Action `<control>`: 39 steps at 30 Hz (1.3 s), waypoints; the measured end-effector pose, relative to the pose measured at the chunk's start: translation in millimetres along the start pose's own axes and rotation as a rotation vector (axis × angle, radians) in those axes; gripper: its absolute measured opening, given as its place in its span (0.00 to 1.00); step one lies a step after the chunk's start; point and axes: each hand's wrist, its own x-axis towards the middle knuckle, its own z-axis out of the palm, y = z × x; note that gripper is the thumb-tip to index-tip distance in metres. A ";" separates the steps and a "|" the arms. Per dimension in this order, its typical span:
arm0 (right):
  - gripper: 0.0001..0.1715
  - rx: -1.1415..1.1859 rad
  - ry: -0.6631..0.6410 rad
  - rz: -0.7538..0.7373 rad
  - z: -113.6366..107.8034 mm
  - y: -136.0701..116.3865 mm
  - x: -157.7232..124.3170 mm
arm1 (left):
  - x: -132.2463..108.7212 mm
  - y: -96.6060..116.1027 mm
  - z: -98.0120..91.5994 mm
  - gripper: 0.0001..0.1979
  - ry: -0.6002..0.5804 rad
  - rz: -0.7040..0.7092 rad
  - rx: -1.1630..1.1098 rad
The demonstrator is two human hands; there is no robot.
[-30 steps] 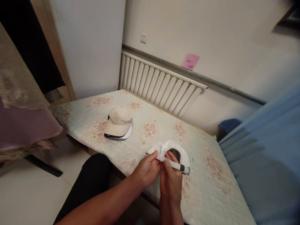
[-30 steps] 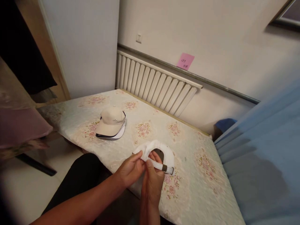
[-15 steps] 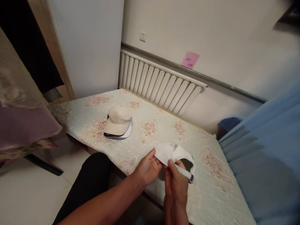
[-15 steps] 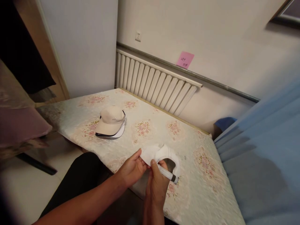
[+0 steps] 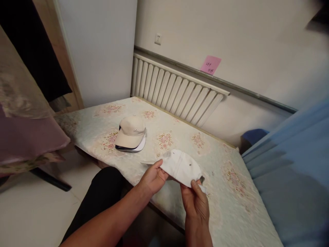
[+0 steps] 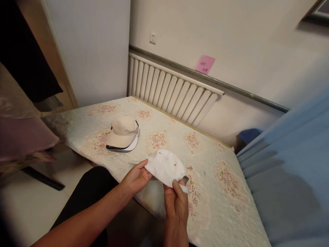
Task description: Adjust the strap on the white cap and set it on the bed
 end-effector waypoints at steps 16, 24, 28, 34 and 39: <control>0.28 0.056 0.049 0.057 -11.9 40.1 3.8 | 2.7 -4.5 -15.0 0.12 0.025 0.056 0.030; 0.24 0.110 0.133 0.049 -26.2 27.6 12.5 | 9.7 10.5 -18.8 0.17 -0.028 0.089 0.025; 0.26 0.153 0.057 0.009 -17.2 35.3 6.4 | 5.7 -2.9 -18.3 0.18 -0.012 0.093 0.046; 0.35 0.082 0.056 0.054 -8.3 55.4 -2.2 | -2.3 -22.0 -25.0 0.18 -0.066 0.040 0.086; 0.35 0.117 -0.006 0.008 -20.2 52.7 4.1 | -5.3 -10.9 -26.9 0.20 -0.136 0.029 0.051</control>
